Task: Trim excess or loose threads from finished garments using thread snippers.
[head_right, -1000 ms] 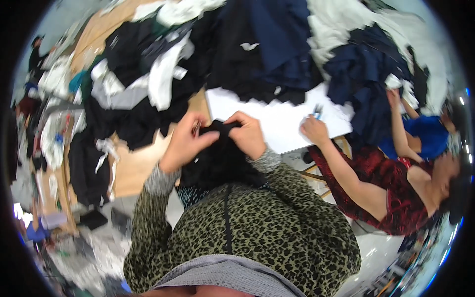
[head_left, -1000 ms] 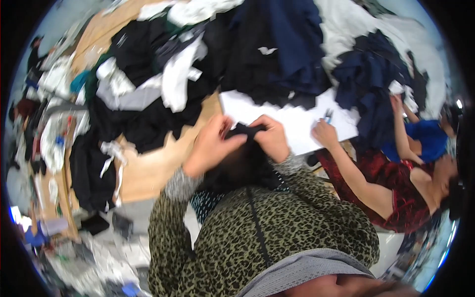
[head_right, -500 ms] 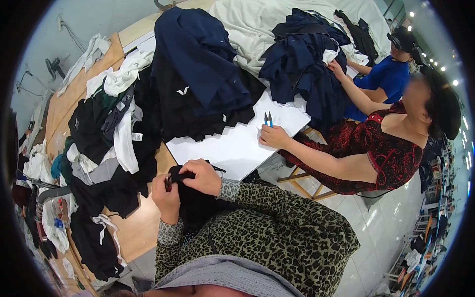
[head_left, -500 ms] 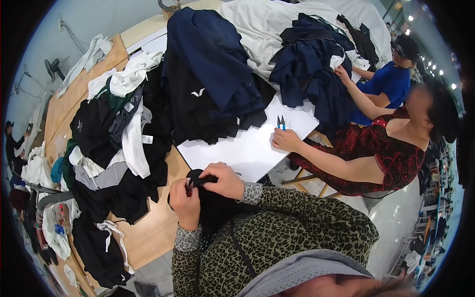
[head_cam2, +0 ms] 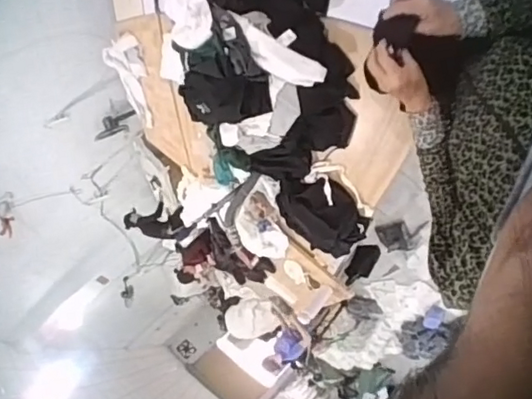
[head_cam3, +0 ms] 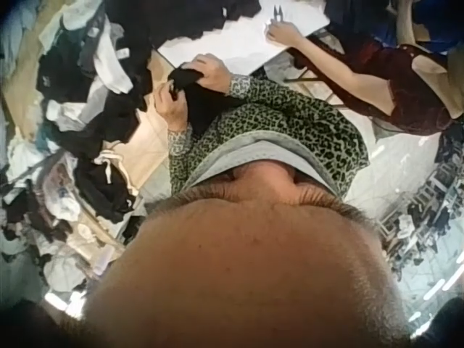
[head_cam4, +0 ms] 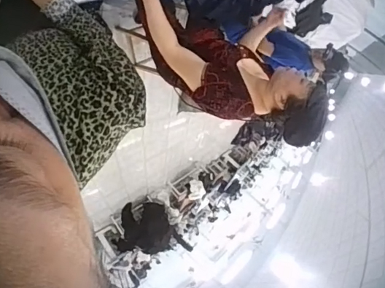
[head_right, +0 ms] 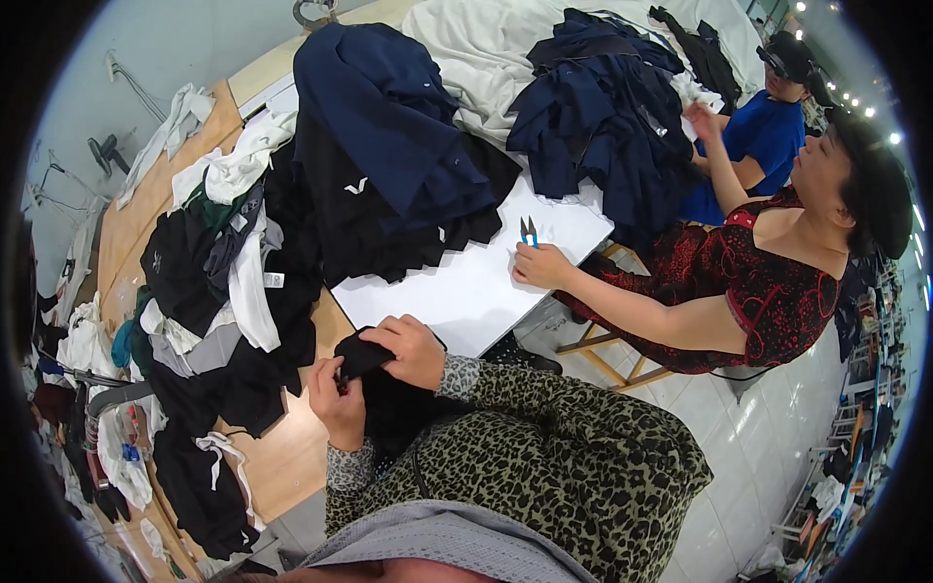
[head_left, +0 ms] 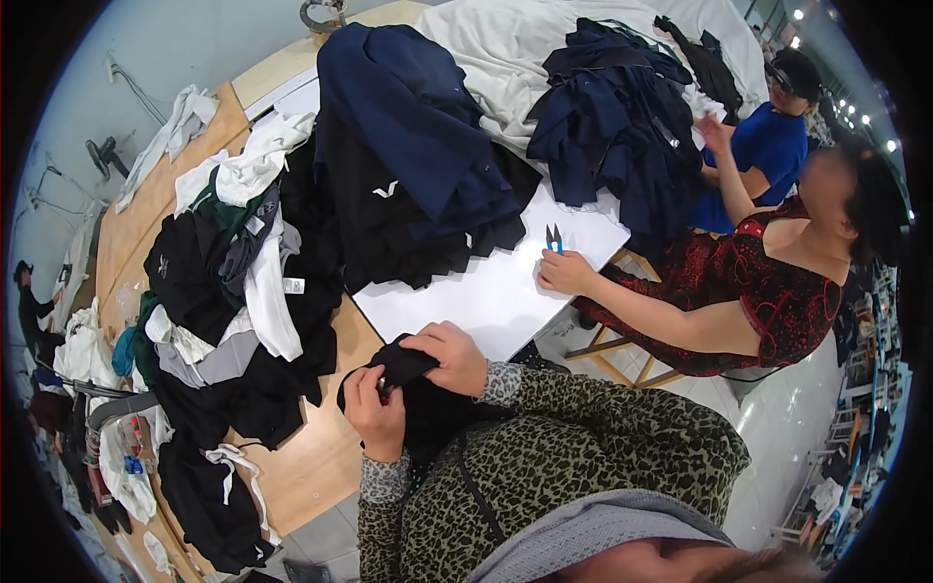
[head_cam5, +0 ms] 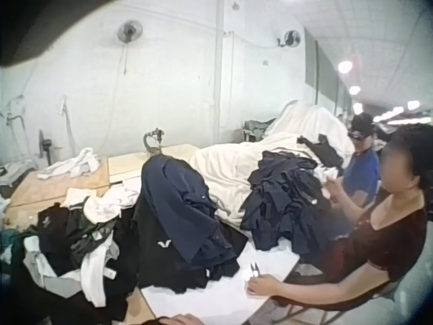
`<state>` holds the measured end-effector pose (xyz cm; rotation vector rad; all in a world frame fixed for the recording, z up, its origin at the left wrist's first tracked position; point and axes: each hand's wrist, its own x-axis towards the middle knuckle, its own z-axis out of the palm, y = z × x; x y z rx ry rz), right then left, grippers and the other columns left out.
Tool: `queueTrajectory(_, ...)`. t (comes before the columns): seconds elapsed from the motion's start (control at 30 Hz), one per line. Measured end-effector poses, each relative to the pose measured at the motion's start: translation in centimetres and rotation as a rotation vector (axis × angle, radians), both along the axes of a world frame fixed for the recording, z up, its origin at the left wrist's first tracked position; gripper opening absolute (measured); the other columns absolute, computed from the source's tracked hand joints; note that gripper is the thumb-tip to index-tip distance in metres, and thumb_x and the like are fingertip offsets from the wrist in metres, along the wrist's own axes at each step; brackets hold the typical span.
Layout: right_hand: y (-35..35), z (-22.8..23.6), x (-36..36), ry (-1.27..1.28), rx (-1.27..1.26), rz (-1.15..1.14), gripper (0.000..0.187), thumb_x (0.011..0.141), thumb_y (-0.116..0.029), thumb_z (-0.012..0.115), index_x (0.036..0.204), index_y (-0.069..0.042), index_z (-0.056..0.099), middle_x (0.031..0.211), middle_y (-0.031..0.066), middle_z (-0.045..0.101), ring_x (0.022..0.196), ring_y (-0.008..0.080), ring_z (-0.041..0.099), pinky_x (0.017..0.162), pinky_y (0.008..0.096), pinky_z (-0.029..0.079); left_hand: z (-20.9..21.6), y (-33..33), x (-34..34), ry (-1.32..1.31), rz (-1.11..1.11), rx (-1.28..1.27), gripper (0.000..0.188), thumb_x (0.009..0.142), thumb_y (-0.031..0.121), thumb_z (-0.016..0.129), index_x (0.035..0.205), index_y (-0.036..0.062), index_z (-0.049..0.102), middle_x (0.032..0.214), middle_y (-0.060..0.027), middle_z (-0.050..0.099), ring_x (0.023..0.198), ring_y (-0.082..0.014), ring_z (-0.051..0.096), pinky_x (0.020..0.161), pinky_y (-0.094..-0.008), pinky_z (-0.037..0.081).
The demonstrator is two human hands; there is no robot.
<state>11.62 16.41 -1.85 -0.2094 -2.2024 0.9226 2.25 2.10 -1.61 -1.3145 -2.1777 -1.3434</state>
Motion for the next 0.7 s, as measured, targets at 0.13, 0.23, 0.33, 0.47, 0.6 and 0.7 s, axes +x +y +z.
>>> queueTrajectory(0.13, -2.3, 0.0, 1.3, 0.204, 0.094, -0.075, 0.031, 0.068, -0.007, 0.073, 0.096, -0.007, 0.063, 0.099, 0.0074, 0.056, 0.089, 0.0249, 0.054, 0.080, 0.0357, 0.041, 0.1, 0.0, -0.5, -0.105, 0.119, 0.028, 0.034, 0.065, -0.008, 0.064, 0.097, 0.0012, 0.061, 0.096, -0.0135, 0.056, 0.069, -0.0242, 0.056, 0.059, -0.0316, 0.047)
queueTrajectory(0.23, -3.9, -0.3, 2.7, 0.134, -0.218, 0.474, 0.013, 0.079, -0.012, 0.069, 0.090, -0.006, 0.064, 0.080, 0.0065, 0.059, 0.074, 0.0217, 0.056, 0.070, 0.0325, 0.045, -0.1, -0.1, -0.4, -0.082, 0.104, 0.064, 0.035, 0.064, -0.009, 0.064, 0.097, 0.0014, 0.062, 0.094, -0.0128, 0.056, 0.067, -0.0227, 0.055, 0.056, -0.0305, 0.045)
queueTrajectory(0.33, -4.5, -1.9, 2.7, -0.334, -1.543, 0.697, 0.034, 0.098, -0.034, 0.044, 0.103, -0.004, 0.060, 0.086, 0.0033, 0.061, 0.077, 0.0146, 0.057, 0.070, 0.0299, 0.046, 0.9, 0.1, 0.4, -0.011, 0.002, 0.103, 0.037, 0.060, -0.009, 0.064, 0.095, 0.0019, 0.063, 0.090, -0.0125, 0.057, 0.068, -0.0241, 0.056, 0.055, -0.0326, 0.045)
queueTrajectory(0.47, -3.0, -0.3, 1.5, -0.110, -1.906, 0.573, 0.032, 0.096, -0.034, 0.048, 0.101, -0.006, 0.060, 0.090, 0.0032, 0.062, 0.081, 0.0136, 0.058, 0.076, 0.0302, 0.046, 0.5, -0.8, 1.0, 0.070, -0.041, 0.137, 0.038, 0.057, -0.009, 0.064, 0.094, 0.0019, 0.064, 0.084, -0.0131, 0.057, 0.071, -0.0289, 0.057, 0.057, -0.0342, 0.047)
queueTrajectory(0.6, -1.7, 0.6, -0.8, 0.062, -1.760, 0.422, 0.023, 0.091, -0.019, 0.057, 0.109, -0.006, 0.060, 0.104, 0.0016, 0.064, 0.098, 0.0140, 0.059, 0.085, 0.0287, 0.046, 0.3, -1.0, 1.0, 0.100, -0.028, 0.109, 0.038, 0.058, -0.010, 0.063, 0.094, 0.0016, 0.063, 0.087, -0.0138, 0.057, 0.074, -0.0297, 0.058, 0.058, -0.0348, 0.048)
queueTrajectory(0.7, -1.9, 3.8, -1.4, 0.156, -1.398, 0.560, 0.023, 0.090, -0.012, 0.057, 0.111, -0.002, 0.059, 0.102, 0.0007, 0.063, 0.096, 0.0104, 0.057, 0.086, 0.0260, 0.044, 0.1, -1.9, 0.6, 0.043, 0.061, 0.116, 0.035, 0.062, -0.011, 0.061, 0.094, 0.0011, 0.063, 0.093, -0.0152, 0.054, 0.079, -0.0296, 0.057, 0.060, -0.0328, 0.048)
